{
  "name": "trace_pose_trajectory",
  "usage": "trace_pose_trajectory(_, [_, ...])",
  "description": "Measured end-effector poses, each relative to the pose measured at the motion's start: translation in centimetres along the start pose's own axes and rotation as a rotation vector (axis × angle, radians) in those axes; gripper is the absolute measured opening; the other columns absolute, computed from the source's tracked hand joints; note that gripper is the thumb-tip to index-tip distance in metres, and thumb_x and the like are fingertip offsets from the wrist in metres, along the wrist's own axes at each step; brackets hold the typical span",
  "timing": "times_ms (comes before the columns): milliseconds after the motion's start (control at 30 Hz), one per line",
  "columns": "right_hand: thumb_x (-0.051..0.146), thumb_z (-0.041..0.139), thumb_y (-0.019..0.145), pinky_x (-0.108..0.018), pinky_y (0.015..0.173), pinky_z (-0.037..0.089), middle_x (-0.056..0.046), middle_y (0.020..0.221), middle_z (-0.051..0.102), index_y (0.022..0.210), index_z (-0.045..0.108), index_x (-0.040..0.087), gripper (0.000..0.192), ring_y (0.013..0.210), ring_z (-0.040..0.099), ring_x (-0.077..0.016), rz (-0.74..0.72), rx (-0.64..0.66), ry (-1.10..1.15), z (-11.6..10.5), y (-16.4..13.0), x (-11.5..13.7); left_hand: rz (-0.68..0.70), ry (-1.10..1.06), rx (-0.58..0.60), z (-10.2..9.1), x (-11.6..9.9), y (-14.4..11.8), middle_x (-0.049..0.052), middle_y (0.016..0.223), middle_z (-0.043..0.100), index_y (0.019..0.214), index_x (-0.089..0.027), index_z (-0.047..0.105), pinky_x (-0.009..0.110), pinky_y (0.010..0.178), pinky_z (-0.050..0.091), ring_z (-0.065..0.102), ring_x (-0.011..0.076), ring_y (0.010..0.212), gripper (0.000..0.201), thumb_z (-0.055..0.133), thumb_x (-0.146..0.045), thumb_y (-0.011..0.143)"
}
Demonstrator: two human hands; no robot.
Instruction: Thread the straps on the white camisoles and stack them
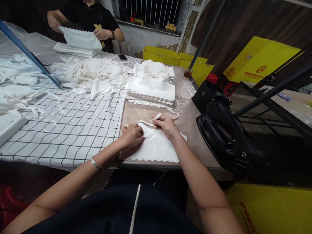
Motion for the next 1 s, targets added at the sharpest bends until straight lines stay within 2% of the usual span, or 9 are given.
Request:
trace_pose_trajectory(100, [0.039,0.09,0.047,-0.025,0.061,0.044,0.001,0.066,0.059,0.081,0.071,0.016,0.046,0.064,0.054,-0.0133,-0.017,0.022,-0.063,0.2,0.1,-0.7,0.0,-0.024,0.005,0.0,0.0,0.2,0.009,0.113,0.063,0.099,-0.02,0.061,0.048,0.093,0.034,0.052,0.0305,0.11,0.019,0.066,-0.029,0.083])
trace_pose_trajectory(167, [0.042,0.09,0.047,-0.025,0.061,0.044,0.0,0.066,0.06,0.079,0.069,0.016,0.046,0.064,0.055,-0.0138,-0.027,0.027,-0.099,0.4,0.1,-1.1,-0.027,-0.01,0.003,0.0,0.1,0.3,0.01,0.111,0.064,0.105,-0.018,0.059,0.049,0.093,0.035,0.055,0.031,0.106,0.03,0.068,-0.035,0.083])
trace_pose_trajectory(233, [0.046,0.089,0.048,-0.026,0.061,0.044,-0.001,0.067,0.061,0.077,0.068,0.016,0.046,0.065,0.055,-0.0146,-0.024,0.031,-0.127,0.5,0.1,-1.5,-0.056,0.013,0.023,-0.1,0.1,0.4,0.011,0.106,0.066,0.102,-0.017,0.061,0.05,0.093,0.034,0.057,0.0319,0.103,0.035,0.07,-0.043,0.081])
trace_pose_trajectory(367, [0.052,0.084,0.053,-0.026,0.062,0.043,-0.001,0.068,0.061,0.074,0.064,0.017,0.046,0.065,0.054,-0.0151,-0.056,0.046,-0.209,0.8,-0.3,-1.9,-0.037,0.013,0.049,-0.3,-0.1,0.5,0.012,0.108,0.066,0.087,-0.017,0.066,0.051,0.095,0.033,0.055,0.0337,0.108,0.023,0.071,-0.039,0.08])
trace_pose_trajectory(500, [0.052,0.079,0.061,-0.027,0.066,0.042,0.0,0.073,0.061,0.078,0.064,0.017,0.041,0.07,0.055,-0.0164,-0.12,0.106,-0.277,1.3,-0.7,-2.1,-0.043,-0.146,0.0,-0.3,0.0,0.2,0.008,0.1,0.07,0.083,-0.019,0.068,0.049,0.096,0.031,0.055,0.0312,0.108,0.011,0.07,-0.029,0.08])
trace_pose_trajectory(700, [0.047,0.072,0.068,-0.029,0.071,0.042,-0.001,0.077,0.064,0.08,0.064,0.017,0.034,0.075,0.057,-0.0187,-0.17,0.188,-0.406,2.0,-0.8,-2.9,-0.126,-0.37,-0.029,0.0,0.4,-0.4,0.005,0.085,0.073,0.077,-0.017,0.069,0.049,0.097,0.028,0.062,0.0248,0.093,0.014,0.067,-0.03,0.082])
trace_pose_trajectory(867, [0.04,0.065,0.072,-0.028,0.068,0.04,0.0,0.075,0.062,0.078,0.062,0.018,0.023,0.073,0.055,-0.0181,-0.197,0.213,-0.51,2.3,-0.7,-3.4,-0.099,-0.384,-0.075,0.3,0.6,-0.5,0.005,0.083,0.072,0.073,-0.016,0.068,0.049,0.095,0.028,0.061,0.0253,0.092,0.015,0.063,-0.028,0.082])
trace_pose_trajectory(1000, [0.036,0.064,0.072,-0.028,0.069,0.04,0.0,0.076,0.063,0.079,0.063,0.017,0.02,0.074,0.056,-0.0184,-0.182,0.216,-0.508,2.5,-0.8,-3.4,-0.084,-0.383,-0.088,0.5,0.7,-0.4,0.005,0.083,0.071,0.074,-0.016,0.067,0.047,0.094,0.03,0.061,0.0248,0.091,0.013,0.063,-0.026,0.081])
Point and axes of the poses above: each hand's wrist, its own y-axis towards the middle knuckle, its own z-axis out of the palm, x = y × z, the point moved 3 cm from there along y, towards the middle knuckle
